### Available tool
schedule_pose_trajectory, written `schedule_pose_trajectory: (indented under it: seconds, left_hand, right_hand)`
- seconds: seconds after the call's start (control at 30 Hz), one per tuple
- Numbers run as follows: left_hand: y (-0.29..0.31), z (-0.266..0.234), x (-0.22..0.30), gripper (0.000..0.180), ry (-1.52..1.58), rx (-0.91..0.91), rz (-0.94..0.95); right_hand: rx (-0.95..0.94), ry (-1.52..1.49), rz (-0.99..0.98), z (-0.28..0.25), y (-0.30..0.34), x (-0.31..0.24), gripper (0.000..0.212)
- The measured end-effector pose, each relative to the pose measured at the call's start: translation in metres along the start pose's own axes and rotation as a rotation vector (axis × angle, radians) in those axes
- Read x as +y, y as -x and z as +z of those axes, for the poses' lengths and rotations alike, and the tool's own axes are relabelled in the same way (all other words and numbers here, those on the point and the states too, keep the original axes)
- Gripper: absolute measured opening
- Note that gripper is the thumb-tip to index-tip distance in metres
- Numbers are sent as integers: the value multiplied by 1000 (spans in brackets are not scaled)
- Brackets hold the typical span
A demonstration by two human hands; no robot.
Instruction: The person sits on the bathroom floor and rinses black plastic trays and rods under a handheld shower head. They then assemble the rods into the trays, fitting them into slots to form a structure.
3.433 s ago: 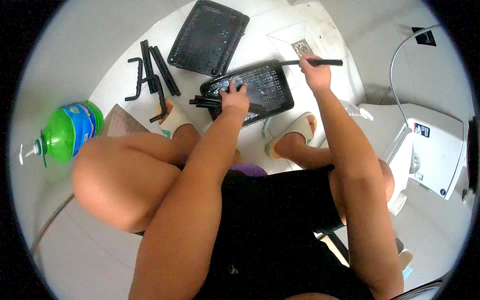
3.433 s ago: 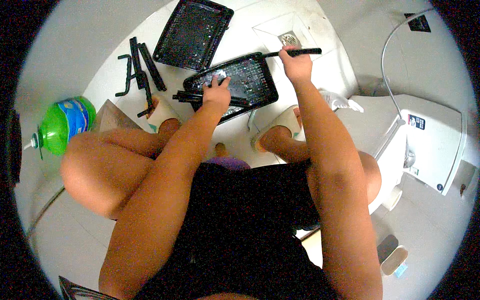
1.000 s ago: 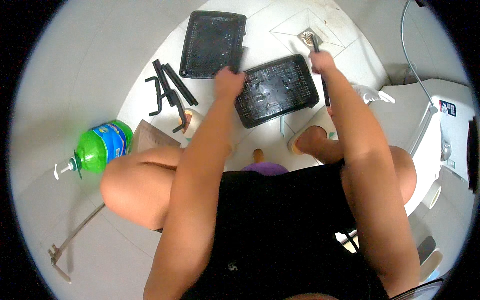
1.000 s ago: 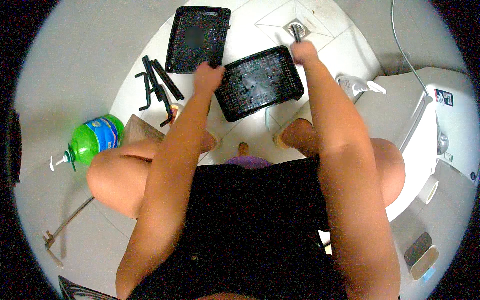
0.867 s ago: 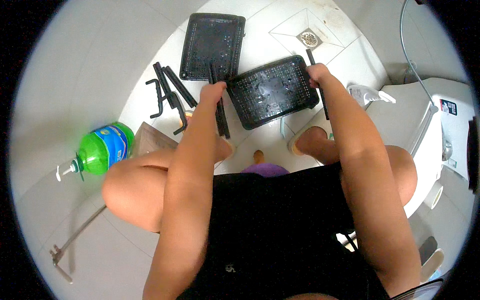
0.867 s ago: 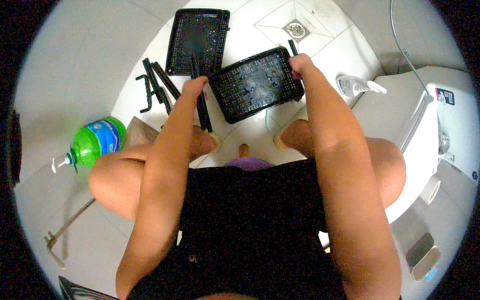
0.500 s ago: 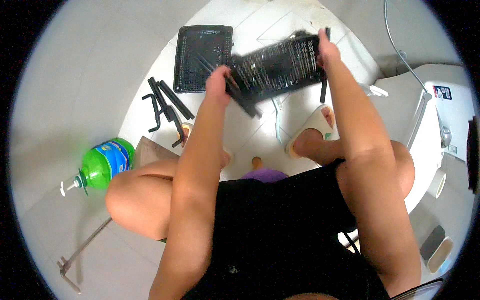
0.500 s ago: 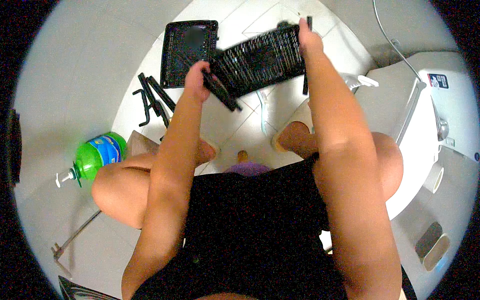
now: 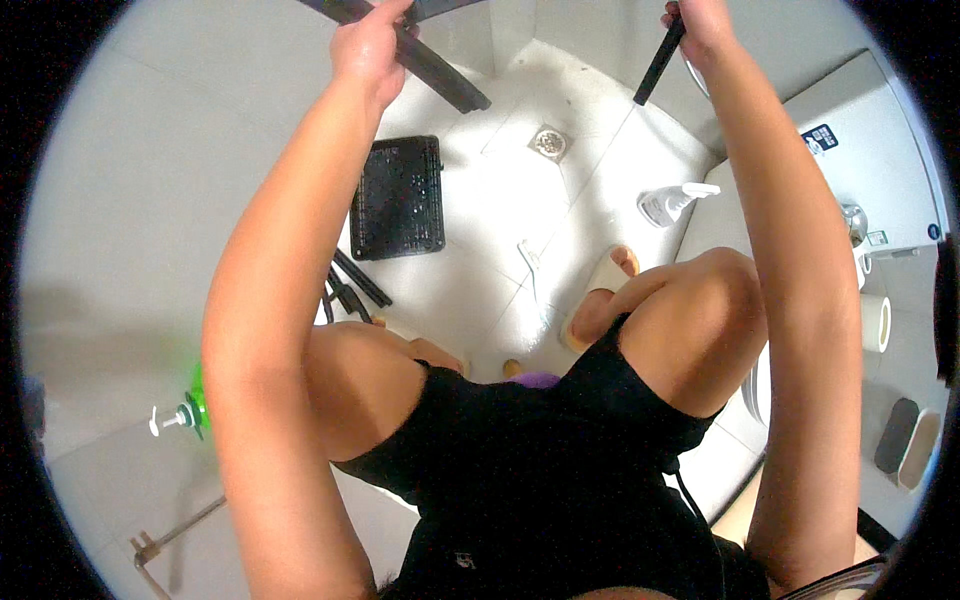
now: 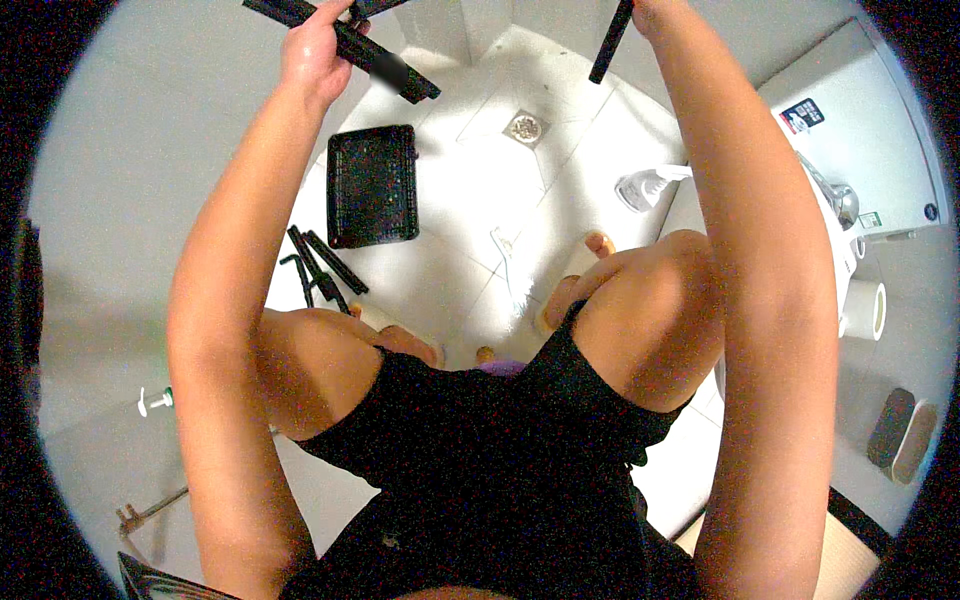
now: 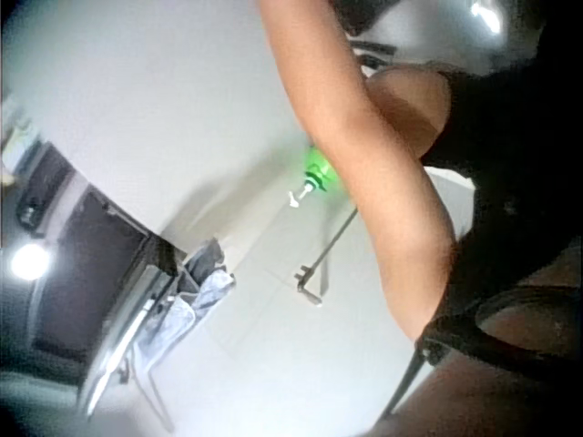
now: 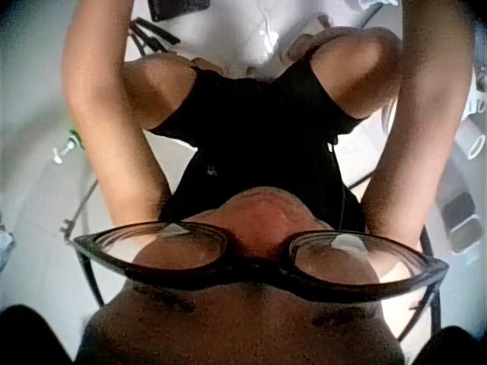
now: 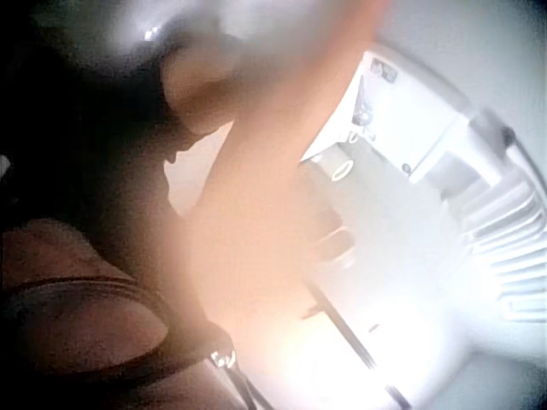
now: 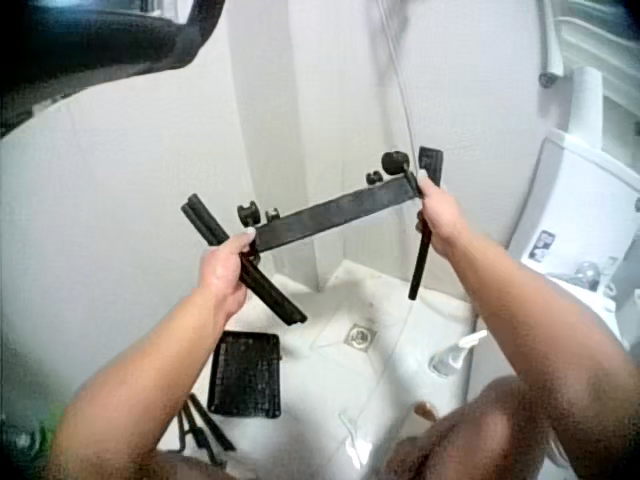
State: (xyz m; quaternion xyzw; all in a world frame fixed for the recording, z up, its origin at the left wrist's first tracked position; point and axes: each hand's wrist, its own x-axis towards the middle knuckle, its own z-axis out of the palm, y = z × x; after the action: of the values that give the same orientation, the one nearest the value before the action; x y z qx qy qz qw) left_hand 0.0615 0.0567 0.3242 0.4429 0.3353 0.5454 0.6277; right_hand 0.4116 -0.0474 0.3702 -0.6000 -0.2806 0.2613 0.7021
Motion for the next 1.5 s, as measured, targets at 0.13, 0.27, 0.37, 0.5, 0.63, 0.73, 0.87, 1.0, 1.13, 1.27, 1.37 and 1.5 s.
schedule_pose_trajectory:
  seconds: [0.13, 0.27, 0.37, 0.5, 0.63, 0.73, 0.87, 1.0, 1.13, 1.27, 1.37, 1.5]
  left_hand:
    - [20, 3, 9, 17, 101, -78, 87]
    - [20, 4, -5, 15, 42, -155, 77]
    - [15, 5, -17, 21, 5, -151, 137]
    - [11, 5, -26, 24, -29, -132, 134]
    - [9, 12, -22, 24, -91, -125, 234]
    - [8, 22, -2, 18, -127, -140, 391]
    - [22, 42, 14, 20, -143, -112, 471]
    - [18, 13, -40, 18, -152, -61, 112]
    - [25, 0, -81, 29, -122, -34, -183]
    - [19, 13, -62, 16, -148, -42, 51]
    - [25, 40, -13, 19, -159, -57, 321]
    - [21, 26, -4, 20, -142, -116, 411]
  right_hand:
    - [25, -145, -76, -8, 35, 8, 37]
    - [53, -72, -69, -31, 30, 40, 35]
    - [50, -87, -23, -36, 28, 45, 36]
    - [66, -29, -84, -35, 29, 44, 38]
    - [68, 80, -171, -29, 36, 26, 41]
    - [66, 118, -329, -26, 47, 4, 46]
    - [127, 126, -477, -18, 64, 0, 54]
    - [108, 262, -140, -16, 58, 38, 57]
    - [4, 366, -98, -23, 50, 60, 58]
    - [112, 290, -314, -17, 54, 30, 56]
    - [167, 156, -481, -17, 65, -2, 52]
    - [177, 169, -398, -11, 65, 2, 47]
